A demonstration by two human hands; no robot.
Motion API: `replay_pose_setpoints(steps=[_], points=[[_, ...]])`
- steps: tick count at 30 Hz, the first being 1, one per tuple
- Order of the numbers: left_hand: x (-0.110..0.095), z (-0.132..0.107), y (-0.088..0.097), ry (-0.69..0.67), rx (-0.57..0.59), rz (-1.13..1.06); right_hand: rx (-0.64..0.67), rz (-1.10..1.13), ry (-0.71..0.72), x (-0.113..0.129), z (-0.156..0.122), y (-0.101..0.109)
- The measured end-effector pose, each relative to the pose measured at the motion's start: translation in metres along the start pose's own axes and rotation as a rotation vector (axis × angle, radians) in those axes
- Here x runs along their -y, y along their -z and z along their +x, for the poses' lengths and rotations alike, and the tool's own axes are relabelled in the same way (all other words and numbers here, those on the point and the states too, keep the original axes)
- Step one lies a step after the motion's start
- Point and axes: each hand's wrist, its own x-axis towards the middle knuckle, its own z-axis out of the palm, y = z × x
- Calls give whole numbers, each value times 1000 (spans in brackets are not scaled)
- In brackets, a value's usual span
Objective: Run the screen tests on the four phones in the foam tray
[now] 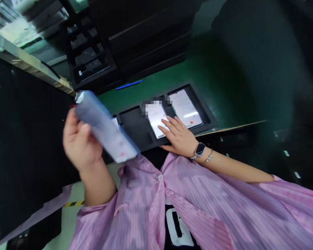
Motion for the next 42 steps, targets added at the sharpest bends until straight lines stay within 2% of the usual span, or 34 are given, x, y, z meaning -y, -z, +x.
replay_pose_setpoints(steps=[2, 4, 6, 8, 11, 14, 16, 19, 21, 24, 26, 28, 36, 42], points=[[35, 14, -9, 25, 31, 68, -33, 15, -3, 0, 1, -3], [66, 21, -20, 105, 149, 200, -57, 24, -5, 0, 0, -6], [86, 22, -29, 178, 291, 374, -70, 21, -5, 1, -1, -7], [90, 17, -33, 177, 426, 547, -82, 12, -7, 2, -3, -7], [70, 0, -18, -15, 511, 763, -92, 4, -9, 5, -5, -5], [49, -28, 22, -254, 508, 932, -95, -3, -13, 8, -6, -2], [48, -51, 51, -302, 520, 1005, -95, 2, -15, 9, -6, -1], [69, -83, 83, -234, 472, 1039, -94, 26, -10, 9, -5, -2], [89, -96, 91, -202, 384, 1022, -107, 59, -8, 6, -6, -3], [110, -102, 90, -241, 282, 999, -243, 199, -50, 1, -9, -4], [115, -98, 87, -295, 275, 987, -362, 288, -114, -2, -10, -5], [116, -93, 86, -344, 292, 982, -422, 322, -160, -2, -9, -6], [106, -79, 72, -378, 319, 1156, -347, 350, -158, -6, 0, 0], [106, -76, 60, -379, 293, 1140, -221, 298, -222, -11, -2, 12]])
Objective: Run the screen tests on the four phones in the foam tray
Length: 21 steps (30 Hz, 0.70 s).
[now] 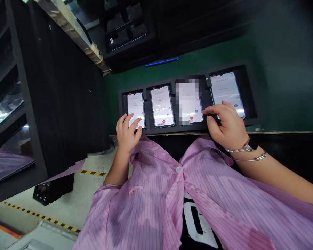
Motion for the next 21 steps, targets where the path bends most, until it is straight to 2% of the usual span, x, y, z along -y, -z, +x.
replay_pose_setpoints(steps=[3, 8, 11, 13, 15, 18, 21], points=[[1, 0, -2, 15, 2, -16, 48, -12, -30, 0, 0, -4], [-3, -1, 3, 74, 75, -26, 109, -9, -41, -2, -1, -7], [-19, 7, 8, 48, 86, -58, -12, -30, -48, -5, 1, 8], [-35, 17, 7, -43, 93, -94, -150, -58, -80, -10, 2, 23], [-50, 29, 2, -153, 105, -129, -224, -82, -117, -17, 4, 38], [-66, 43, -10, -223, 140, -164, -200, -123, -169, -30, 2, 49], [-71, 48, -23, -179, 153, -160, -144, -135, -236, -45, -5, 46]])
